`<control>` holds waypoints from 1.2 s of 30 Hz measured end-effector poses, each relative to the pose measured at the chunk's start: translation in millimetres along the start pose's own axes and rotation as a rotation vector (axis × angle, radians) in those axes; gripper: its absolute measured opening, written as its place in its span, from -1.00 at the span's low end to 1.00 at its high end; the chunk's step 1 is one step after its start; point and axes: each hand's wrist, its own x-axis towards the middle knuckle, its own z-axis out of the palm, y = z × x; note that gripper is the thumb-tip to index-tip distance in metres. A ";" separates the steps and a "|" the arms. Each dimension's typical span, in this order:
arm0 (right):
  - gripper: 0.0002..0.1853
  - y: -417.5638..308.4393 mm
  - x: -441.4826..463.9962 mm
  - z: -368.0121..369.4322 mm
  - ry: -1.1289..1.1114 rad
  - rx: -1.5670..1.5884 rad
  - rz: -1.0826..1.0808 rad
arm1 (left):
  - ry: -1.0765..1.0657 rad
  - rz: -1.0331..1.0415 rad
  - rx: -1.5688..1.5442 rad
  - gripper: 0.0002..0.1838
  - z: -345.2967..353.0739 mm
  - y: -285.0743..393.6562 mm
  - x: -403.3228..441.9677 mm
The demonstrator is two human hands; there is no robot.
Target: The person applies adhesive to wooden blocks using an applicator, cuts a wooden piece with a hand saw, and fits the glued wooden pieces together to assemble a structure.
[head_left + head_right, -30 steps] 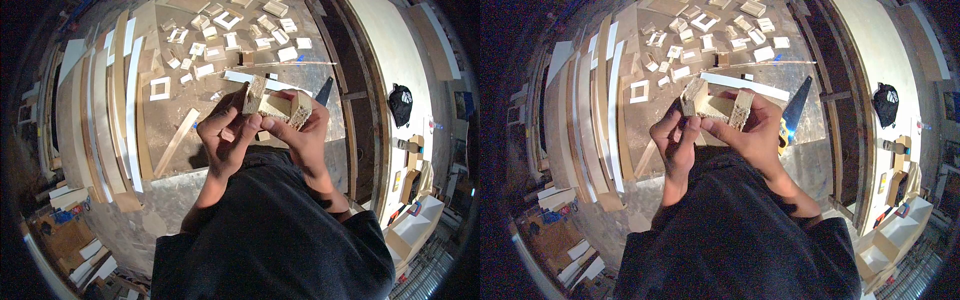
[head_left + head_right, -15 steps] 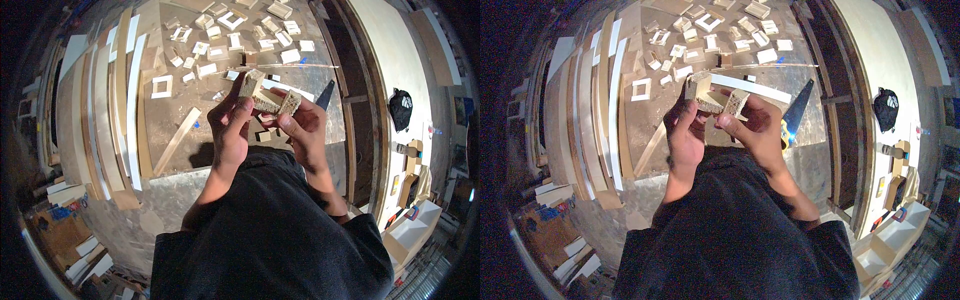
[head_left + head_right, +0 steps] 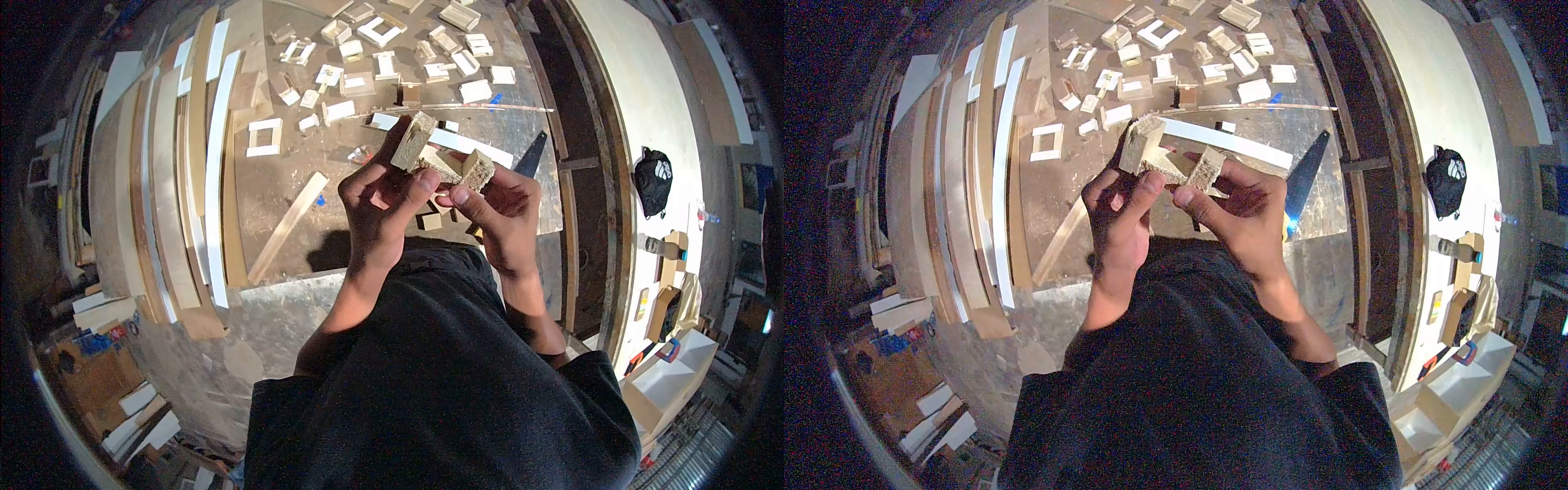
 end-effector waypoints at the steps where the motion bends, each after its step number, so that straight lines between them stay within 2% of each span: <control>1: -0.54 0.0 -0.4 0.3 0.007 -0.001 0.000 | -0.012 0.018 0.008 -0.38 -0.6 -0.7 0.4; 6: -0.54 0.6 -2.0 -1.6 0.004 -0.022 0.006 | -0.023 0.080 -0.021 -0.39 -1.5 -5.0 -3.1; 9: -0.54 0.5 -3.4 -1.7 0.005 -0.029 0.014 | -0.039 0.035 0.032 -0.40 -0.1 -1.7 -2.3; 11: -0.54 0.9 -3.5 -2.6 0.013 -0.038 0.013 | 0.024 0.025 -0.009 -0.68 3.3 -2.4 -3.6; 12: -0.54 1.6 -3.1 -4.6 -0.002 -0.038 0.021 | 0.024 0.025 -0.008 -0.68 2.8 -2.2 -3.2; 14: -0.55 3.2 -1.8 -4.9 -0.016 -0.037 0.030 | -0.039 0.078 0.062 -0.40 1.2 -1.9 -1.6; 17: -0.50 7.7 -0.1 -4.0 -0.020 0.022 0.011 | 0.033 0.075 0.034 -0.36 0.6 -4.6 3.2; 21: -0.46 23.1 3.8 -19.6 -0.113 0.056 0.057 | -0.033 0.022 0.144 -0.31 -7.8 12.8 13.7; 23: -0.45 24.4 5.4 -25.5 -0.132 0.099 0.084 | -0.158 0.026 0.263 -0.24 -16.0 17.8 21.8; 24: -0.46 23.3 6.4 -28.2 -0.120 0.105 0.133 | -0.260 -0.013 0.423 -0.14 -27.7 20.3 27.8; 25: -0.46 22.3 7.5 -31.0 -0.107 0.111 0.182 | -0.253 -0.013 0.423 -0.14 -31.3 20.4 29.4; 27: -0.47 21.8 10.9 -36.2 -0.111 0.077 0.197 | -0.375 -0.044 0.550 -0.03 -33.3 23.9 31.7; 28: -0.48 22.7 13.6 -39.2 -0.115 0.039 0.185 | -0.408 -0.053 0.564 0.05 -34.3 24.2 33.1; 29: -0.48 24.0 16.5 -43.0 -0.118 0.000 0.173 | -0.406 -0.054 0.563 0.05 -35.2 25.5 34.8; 31: -0.51 23.0 21.8 -46.9 -0.123 -0.035 0.173 | -0.537 -0.074 0.686 0.11 -34.5 29.6 38.3; 34: -0.48 13.5 25.0 -47.8 -0.282 -0.133 0.044 | -0.614 -0.154 0.701 0.17 -28.1 35.1 40.1; 36: -0.48 7.0 21.7 -47.0 -0.311 -0.183 0.057 | -0.621 -0.149 0.720 0.18 -26.4 33.9 40.3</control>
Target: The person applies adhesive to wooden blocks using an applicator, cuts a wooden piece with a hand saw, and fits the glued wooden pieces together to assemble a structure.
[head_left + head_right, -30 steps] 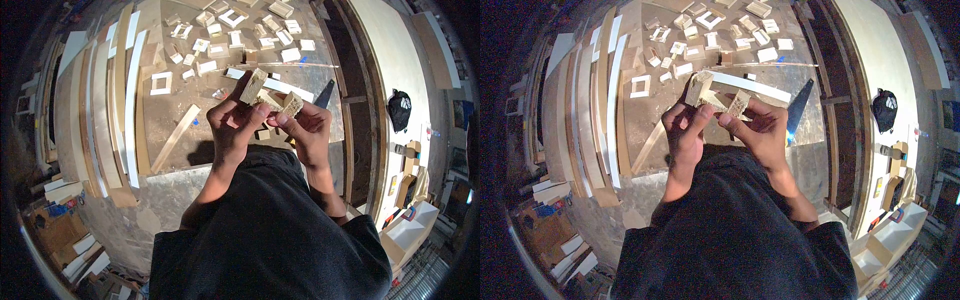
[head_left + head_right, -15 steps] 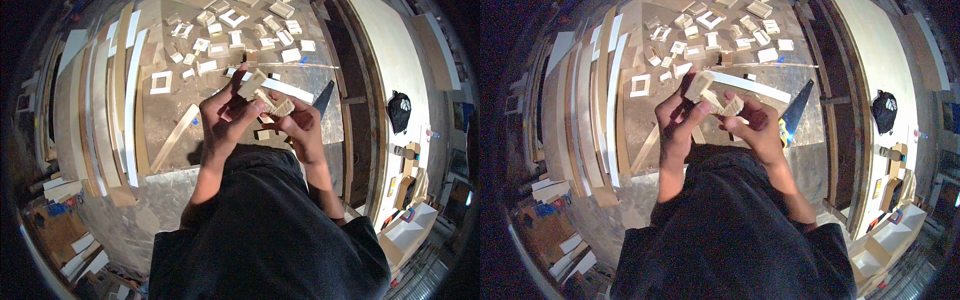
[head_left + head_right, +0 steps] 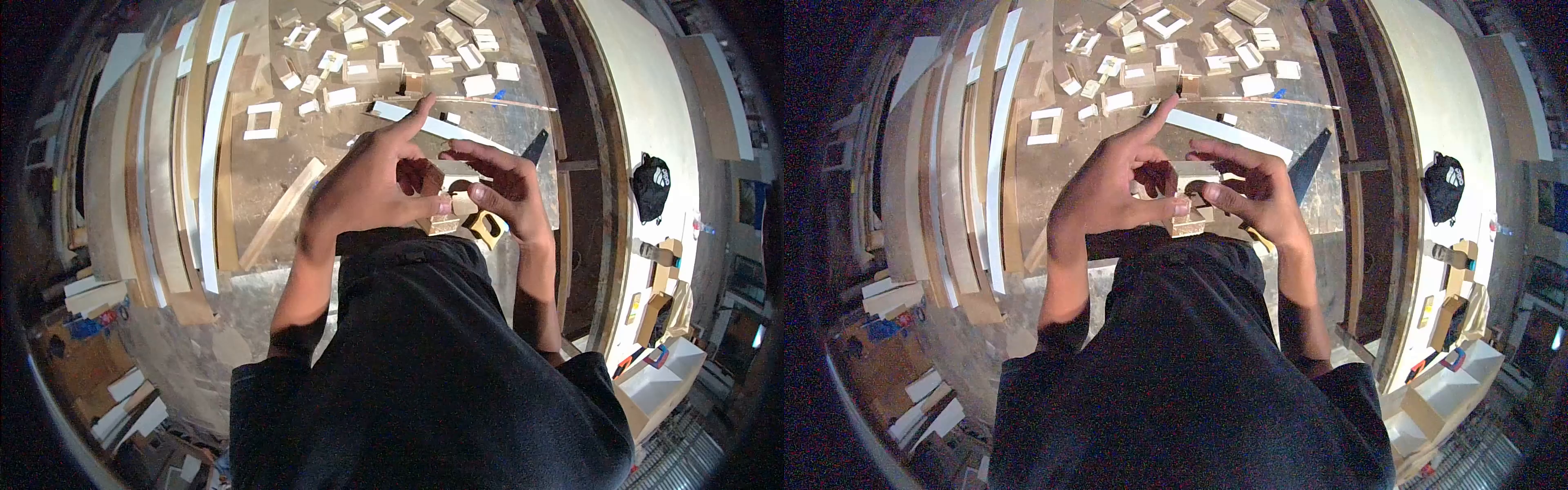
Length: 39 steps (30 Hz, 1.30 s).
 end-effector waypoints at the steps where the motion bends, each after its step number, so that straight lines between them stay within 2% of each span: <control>1: -0.48 -1.8 -1.1 0.1 -0.029 -0.046 0.015 | -0.004 0.001 0.023 0.20 0.3 0.3 0.7; 6: -0.46 4.4 -4.8 -5.1 -0.076 -0.058 0.019 | -0.005 0.013 0.082 0.27 -1.1 9.6 2.4; 11: -0.31 12.8 -3.6 -2.5 -0.077 0.038 0.012 | 0.022 0.041 0.129 0.35 2.5 3.1 5.8; 19: -0.28 17.1 -4.2 -1.0 -0.101 0.052 0.058 | 0.053 -0.003 0.120 0.42 5.2 5.2 4.6; 24: -0.23 21.1 -4.6 -0.8 -0.078 0.088 0.052 | 0.075 -0.113 0.013 0.38 10.8 11.7 4.0; 26: -0.20 25.4 -3.9 -2.2 -0.105 0.251 0.125 | 0.078 -0.135 -0.034 0.38 13.1 10.2 4.7; 28: -0.19 31.6 -5.1 1.4 -0.090 0.298 0.112 | 0.087 -0.144 0.013 0.37 15.6 3.5 7.2; 32: -0.15 36.4 -6.4 5.1 -0.088 0.448 0.117 | 0.097 -0.057 -0.028 0.34 17.2 0.1 8.3; 39: -0.15 43.8 -7.4 2.5 -0.032 0.483 0.089 | 0.072 -0.022 -0.109 0.31 21.1 -1.5 6.3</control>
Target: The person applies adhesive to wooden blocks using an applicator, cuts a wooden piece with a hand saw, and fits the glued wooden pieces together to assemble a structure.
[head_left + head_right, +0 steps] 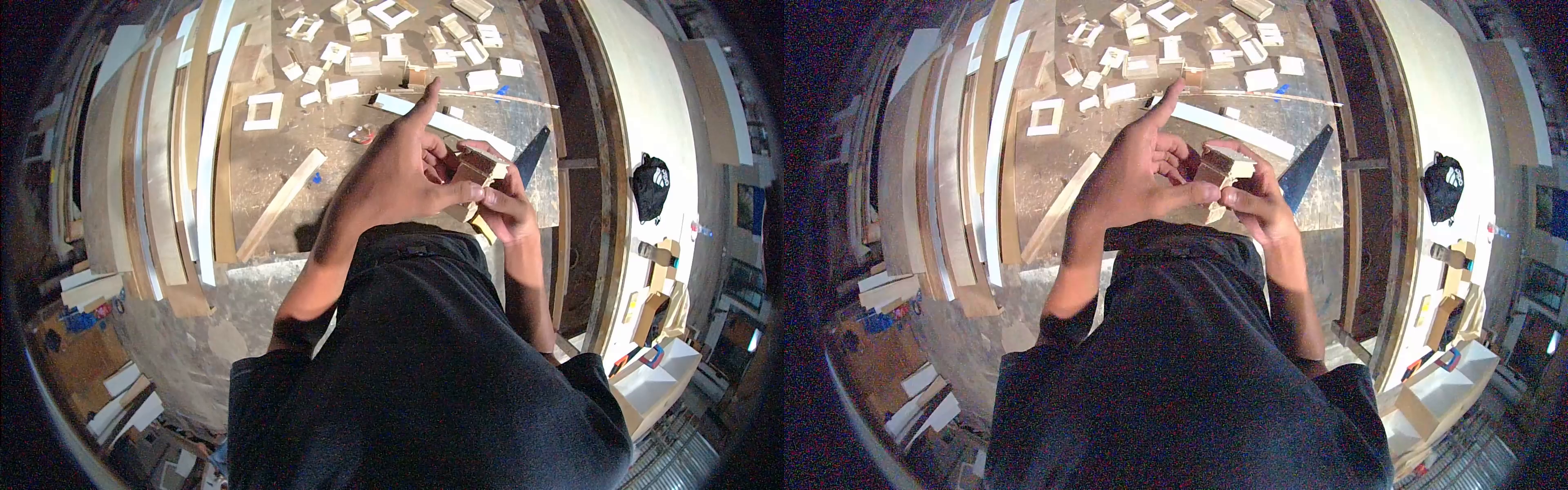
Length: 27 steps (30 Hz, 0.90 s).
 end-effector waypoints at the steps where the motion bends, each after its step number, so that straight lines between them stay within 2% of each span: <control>1: -0.17 0.7 0.0 2.4 0.042 0.008 -0.026 | 0.000 0.034 -0.026 0.30 1.1 -1.3 -0.1; 8: -0.37 -1.8 -4.4 12.6 0.181 -0.087 -0.103 | 0.056 0.085 -0.059 0.24 6.5 -12.8 3.8; 12: -0.43 -3.3 -3.9 9.8 0.127 -0.132 -0.132 | 0.023 0.009 -0.051 0.08 4.2 -11.7 5.0; 15: -0.37 -8.4 -6.4 15.8 0.196 -0.160 -0.160 | 0.000 -0.023 -0.109 0.03 -1.2 -12.5 3.2; 17: -0.24 -13.2 -6.8 13.1 0.108 -0.130 -0.195 | -0.006 -0.028 -0.152 0.00 -1.4 -18.0 4.6; 18: -0.24 -15.2 -6.4 12.4 0.109 -0.129 -0.199 | 0.051 0.026 -0.254 -0.07 0.5 -23.8 5.2; 20: -0.12 -19.1 -5.2 11.4 0.076 -0.302 -0.240 | 0.107 0.083 -0.355 -0.15 3.2 -30.8 5.8; 22: -0.10 -21.4 -5.5 11.4 0.062 -0.268 -0.234 | 0.188 0.095 -0.671 -0.21 10.4 -28.2 2.6; 26: -0.08 -22.6 -3.8 14.1 0.133 -0.275 -0.207 | 0.292 0.177 -0.653 -0.27 16.0 -34.5 0.3; 27: -0.10 -22.0 -3.3 14.2 0.151 -0.368 -0.216 | 0.320 0.165 -0.679 -0.29 19.0 -31.9 -0.7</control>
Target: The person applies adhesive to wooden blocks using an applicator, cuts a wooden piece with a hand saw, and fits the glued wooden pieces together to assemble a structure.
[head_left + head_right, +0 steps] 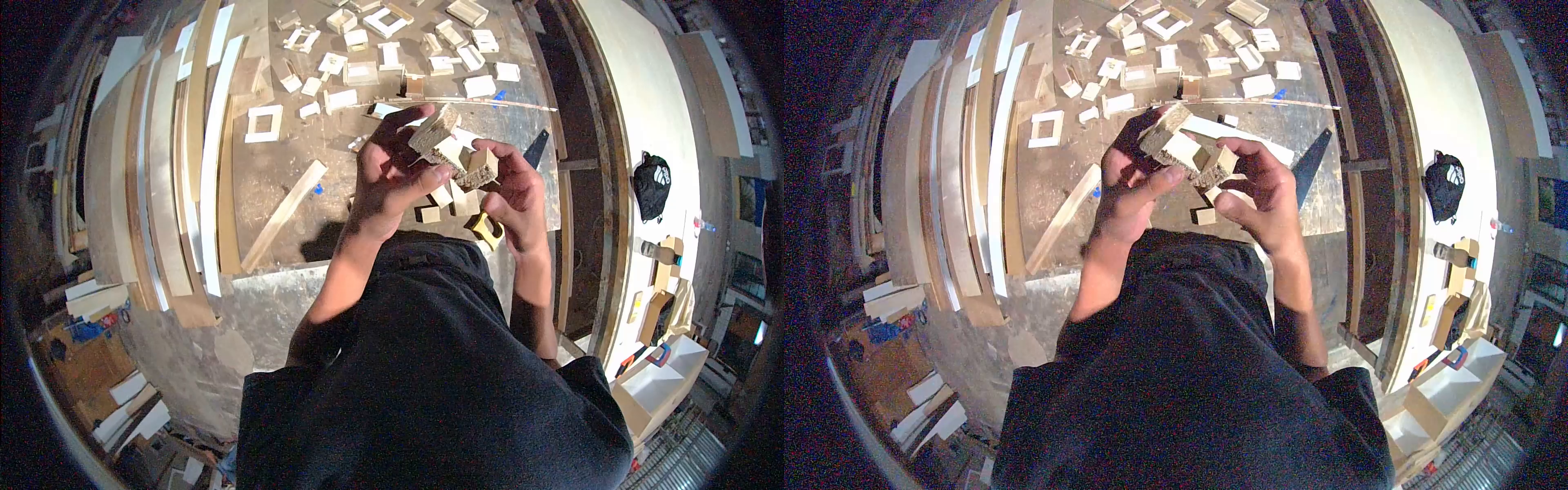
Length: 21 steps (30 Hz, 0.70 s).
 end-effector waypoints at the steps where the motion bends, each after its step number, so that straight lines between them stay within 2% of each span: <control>1: -0.12 -0.3 0.5 1.7 0.010 -0.094 -0.013 | 0.000 0.000 0.000 -0.29 0.4 -2.6 -0.5; 2: -0.22 -1.8 0.9 5.6 0.010 -0.068 -0.040 | 0.000 0.037 -0.013 -0.30 -0.6 -6.7 -1.3; 3: -0.22 -2.9 2.1 10.1 0.010 -0.068 -0.040 | -0.001 0.075 -0.027 -0.32 -1.6 -9.3 -2.0; 8: -0.49 4.0 9.0 16.1 0.015 -0.125 -0.056 | 0.016 0.047 0.007 -0.38 -8.1 -12.4 -10.5; 11: -0.58 14.3 12.5 15.7 0.000 -0.141 -0.039 | 0.033 0.026 0.011 -0.42 -18.9 -17.3 -16.2; 18: -0.61 44.7 9.7 18.4 0.023 -0.229 0.140 | 0.097 -0.048 0.097 -0.51 -51.6 -29.4 -34.2; 21: -0.61 57.0 6.7 23.0 -0.010 -0.292 0.060 | 0.094 -0.053 0.071 -0.51 -65.0 -31.7 -40.2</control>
